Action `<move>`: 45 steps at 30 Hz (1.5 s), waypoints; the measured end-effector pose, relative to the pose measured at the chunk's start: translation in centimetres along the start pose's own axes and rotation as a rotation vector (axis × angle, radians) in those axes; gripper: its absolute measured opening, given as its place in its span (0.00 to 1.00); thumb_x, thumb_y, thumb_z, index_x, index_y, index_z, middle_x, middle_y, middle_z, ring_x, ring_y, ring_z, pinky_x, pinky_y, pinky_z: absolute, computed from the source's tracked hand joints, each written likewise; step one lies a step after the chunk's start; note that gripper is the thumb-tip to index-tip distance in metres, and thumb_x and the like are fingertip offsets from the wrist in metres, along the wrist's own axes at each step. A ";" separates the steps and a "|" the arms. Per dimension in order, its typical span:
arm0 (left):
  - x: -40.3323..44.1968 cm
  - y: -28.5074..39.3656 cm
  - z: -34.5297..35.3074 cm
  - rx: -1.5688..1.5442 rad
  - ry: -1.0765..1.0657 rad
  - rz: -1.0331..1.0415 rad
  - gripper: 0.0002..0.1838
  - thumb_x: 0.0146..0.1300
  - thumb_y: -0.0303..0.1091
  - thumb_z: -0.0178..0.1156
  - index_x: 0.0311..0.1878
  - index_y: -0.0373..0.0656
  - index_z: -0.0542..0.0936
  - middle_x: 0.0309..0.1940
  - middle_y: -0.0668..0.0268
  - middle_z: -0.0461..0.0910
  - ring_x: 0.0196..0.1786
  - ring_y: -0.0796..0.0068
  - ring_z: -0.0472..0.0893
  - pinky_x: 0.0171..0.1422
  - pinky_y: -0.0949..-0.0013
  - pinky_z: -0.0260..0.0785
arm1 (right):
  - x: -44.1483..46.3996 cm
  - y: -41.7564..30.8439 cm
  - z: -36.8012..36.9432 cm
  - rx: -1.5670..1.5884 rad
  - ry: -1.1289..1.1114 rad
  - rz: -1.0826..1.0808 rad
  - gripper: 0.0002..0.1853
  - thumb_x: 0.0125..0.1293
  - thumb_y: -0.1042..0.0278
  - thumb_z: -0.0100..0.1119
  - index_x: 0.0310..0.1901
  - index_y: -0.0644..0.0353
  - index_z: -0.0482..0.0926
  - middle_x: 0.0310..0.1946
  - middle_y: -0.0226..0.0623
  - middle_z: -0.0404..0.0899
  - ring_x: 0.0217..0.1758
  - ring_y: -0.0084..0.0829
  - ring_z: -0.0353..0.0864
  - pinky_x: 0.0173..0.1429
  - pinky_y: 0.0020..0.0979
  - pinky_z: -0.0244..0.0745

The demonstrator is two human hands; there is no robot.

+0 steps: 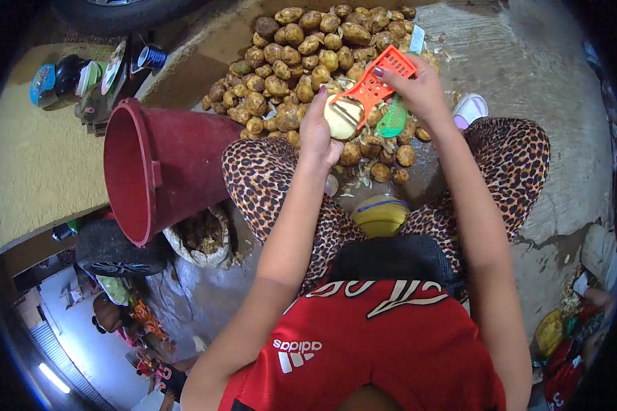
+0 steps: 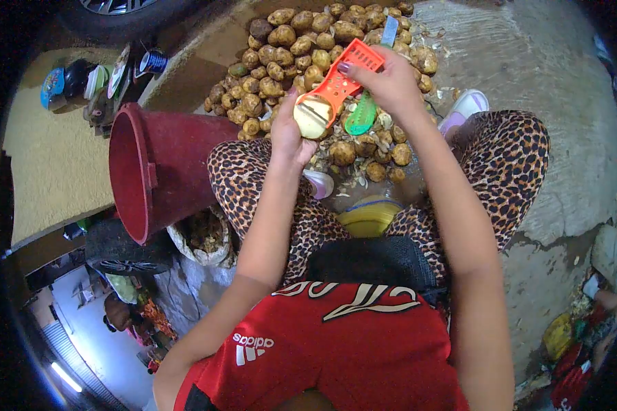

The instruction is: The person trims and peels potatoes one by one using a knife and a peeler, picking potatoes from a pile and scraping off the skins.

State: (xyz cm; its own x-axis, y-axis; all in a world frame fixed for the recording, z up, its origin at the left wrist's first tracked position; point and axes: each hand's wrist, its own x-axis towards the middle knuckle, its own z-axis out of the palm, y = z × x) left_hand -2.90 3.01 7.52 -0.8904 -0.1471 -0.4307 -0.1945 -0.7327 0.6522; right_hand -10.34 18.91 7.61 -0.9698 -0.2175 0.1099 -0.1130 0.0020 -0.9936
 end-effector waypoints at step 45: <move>0.2 -1.1 -2.1 0.457 -0.325 -0.046 0.36 0.40 0.19 0.66 0.56 0.41 0.64 0.41 0.68 0.72 0.43 0.76 0.75 0.48 0.72 0.70 | 0.7 -2.4 -3.0 0.234 -0.021 0.208 0.13 0.54 0.68 0.62 0.39 0.66 0.76 0.33 0.32 0.79 0.35 0.19 0.77 0.43 0.22 0.71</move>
State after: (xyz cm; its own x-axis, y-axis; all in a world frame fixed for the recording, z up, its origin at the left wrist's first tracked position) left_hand -2.01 2.39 5.41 -0.9438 0.1433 -0.2978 -0.3300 -0.3609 0.8723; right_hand -11.38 21.68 10.12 -0.9620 -0.2562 -0.0942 0.1421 -0.1754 -0.9742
